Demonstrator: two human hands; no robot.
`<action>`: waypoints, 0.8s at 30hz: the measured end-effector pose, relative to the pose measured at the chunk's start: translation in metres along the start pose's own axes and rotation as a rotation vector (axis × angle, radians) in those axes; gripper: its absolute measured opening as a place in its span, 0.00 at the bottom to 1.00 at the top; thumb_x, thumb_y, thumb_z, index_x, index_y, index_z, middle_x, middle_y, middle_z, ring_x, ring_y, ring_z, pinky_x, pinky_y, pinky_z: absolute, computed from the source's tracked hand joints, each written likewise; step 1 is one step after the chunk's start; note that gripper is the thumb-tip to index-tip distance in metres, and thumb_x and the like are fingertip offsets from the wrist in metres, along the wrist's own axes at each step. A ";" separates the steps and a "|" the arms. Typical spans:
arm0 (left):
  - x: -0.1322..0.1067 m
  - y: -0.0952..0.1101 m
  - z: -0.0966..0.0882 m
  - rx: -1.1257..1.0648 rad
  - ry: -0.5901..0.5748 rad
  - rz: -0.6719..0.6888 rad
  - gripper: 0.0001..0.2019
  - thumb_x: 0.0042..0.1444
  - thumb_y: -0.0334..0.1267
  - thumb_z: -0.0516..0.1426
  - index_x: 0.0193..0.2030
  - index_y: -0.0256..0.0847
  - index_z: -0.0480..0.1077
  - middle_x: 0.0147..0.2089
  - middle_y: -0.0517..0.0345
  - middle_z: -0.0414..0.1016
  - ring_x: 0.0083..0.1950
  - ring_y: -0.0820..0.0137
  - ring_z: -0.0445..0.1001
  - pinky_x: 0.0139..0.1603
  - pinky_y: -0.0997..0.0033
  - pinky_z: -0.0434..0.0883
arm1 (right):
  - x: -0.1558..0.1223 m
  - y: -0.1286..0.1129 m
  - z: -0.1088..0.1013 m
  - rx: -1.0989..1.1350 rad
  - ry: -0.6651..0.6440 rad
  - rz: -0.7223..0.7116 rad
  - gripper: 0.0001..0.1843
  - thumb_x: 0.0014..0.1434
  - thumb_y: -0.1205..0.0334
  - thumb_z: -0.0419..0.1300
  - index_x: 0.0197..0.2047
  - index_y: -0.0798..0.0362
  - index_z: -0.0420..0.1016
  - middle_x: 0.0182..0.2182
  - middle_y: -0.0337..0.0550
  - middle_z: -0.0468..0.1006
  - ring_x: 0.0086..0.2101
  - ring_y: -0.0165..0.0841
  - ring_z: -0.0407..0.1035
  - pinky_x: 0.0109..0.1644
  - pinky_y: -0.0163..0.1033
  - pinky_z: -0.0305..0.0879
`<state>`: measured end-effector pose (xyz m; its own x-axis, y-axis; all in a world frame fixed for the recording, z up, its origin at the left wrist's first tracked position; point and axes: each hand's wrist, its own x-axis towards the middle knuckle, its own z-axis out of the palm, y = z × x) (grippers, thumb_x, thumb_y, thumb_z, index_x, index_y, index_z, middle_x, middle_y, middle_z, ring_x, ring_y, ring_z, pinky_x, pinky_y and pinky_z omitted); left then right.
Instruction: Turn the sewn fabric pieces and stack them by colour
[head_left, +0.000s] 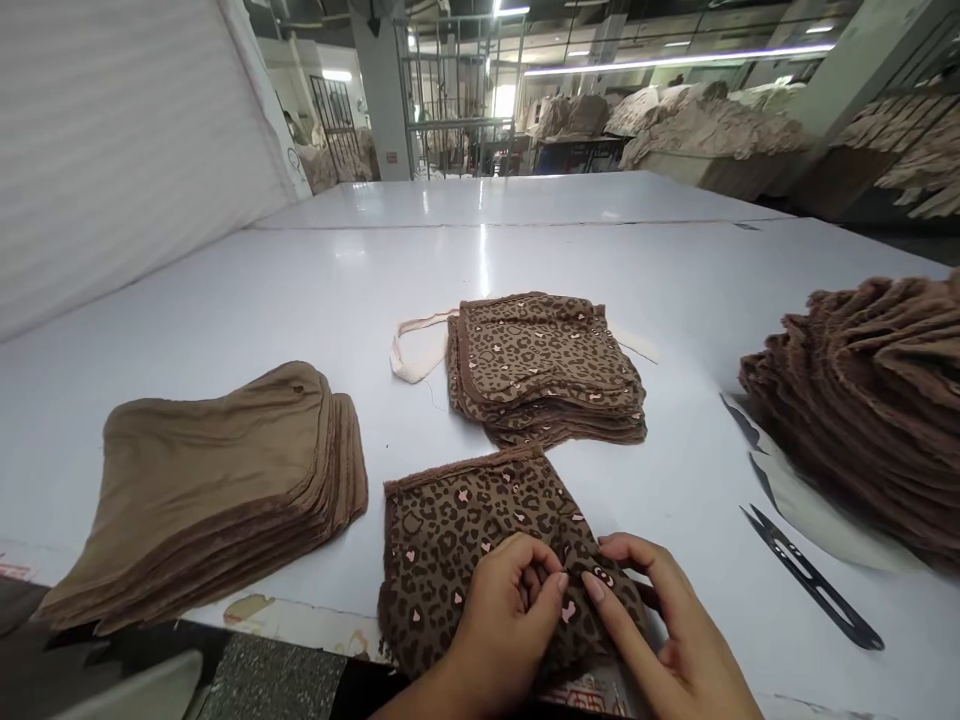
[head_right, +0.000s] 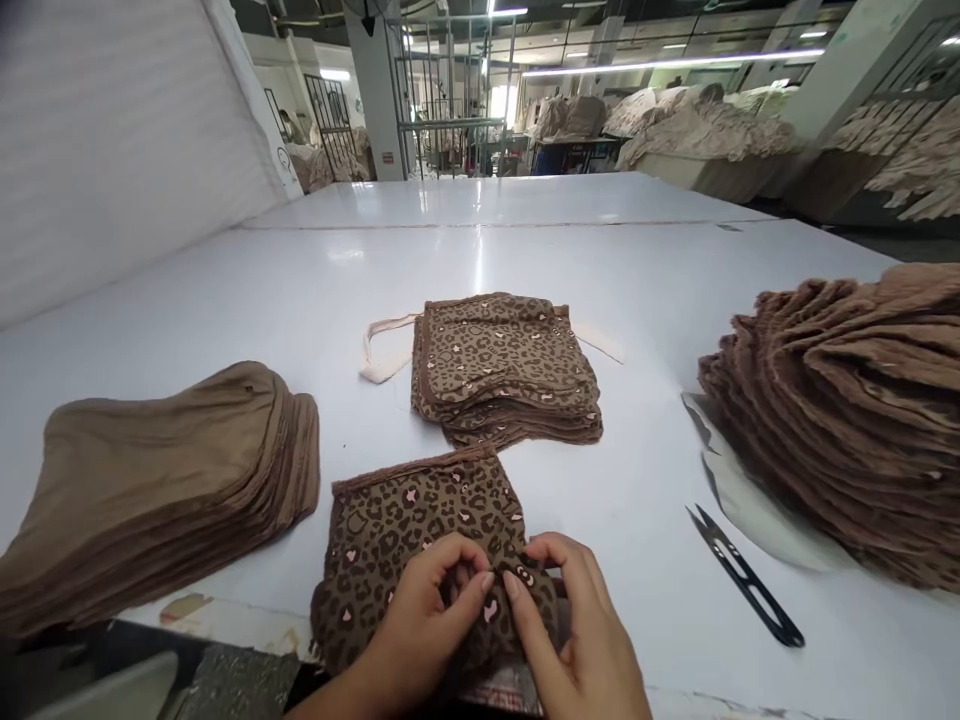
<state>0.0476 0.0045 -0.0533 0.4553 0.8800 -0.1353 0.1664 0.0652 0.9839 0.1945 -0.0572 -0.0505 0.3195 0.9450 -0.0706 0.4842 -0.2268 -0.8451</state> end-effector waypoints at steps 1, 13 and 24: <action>0.000 0.000 0.000 0.004 0.002 0.006 0.05 0.56 0.35 0.53 0.31 0.37 0.66 0.28 0.60 0.65 0.29 0.74 0.62 0.31 0.76 0.60 | -0.001 -0.003 -0.002 -0.081 0.036 -0.013 0.19 0.58 0.47 0.54 0.49 0.47 0.61 0.45 0.43 0.71 0.24 0.29 0.66 0.26 0.33 0.66; -0.009 -0.008 0.004 0.232 0.102 0.366 0.07 0.57 0.31 0.47 0.29 0.39 0.62 0.28 0.56 0.66 0.30 0.71 0.65 0.30 0.73 0.61 | 0.009 -0.001 0.009 0.303 -0.233 0.122 0.07 0.54 0.55 0.59 0.32 0.50 0.68 0.25 0.34 0.70 0.28 0.32 0.66 0.32 0.31 0.64; -0.007 -0.013 -0.006 0.406 0.120 0.454 0.06 0.55 0.35 0.51 0.38 0.39 0.65 0.35 0.53 0.72 0.35 0.66 0.71 0.36 0.69 0.67 | 0.011 0.011 0.025 0.597 -0.260 0.221 0.18 0.55 0.48 0.59 0.45 0.50 0.68 0.44 0.48 0.77 0.47 0.43 0.70 0.53 0.46 0.64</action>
<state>0.0373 0.0003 -0.0641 0.4612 0.8264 0.3231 0.3098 -0.4912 0.8141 0.1837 -0.0433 -0.0740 0.1173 0.9343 -0.3365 -0.1250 -0.3223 -0.9384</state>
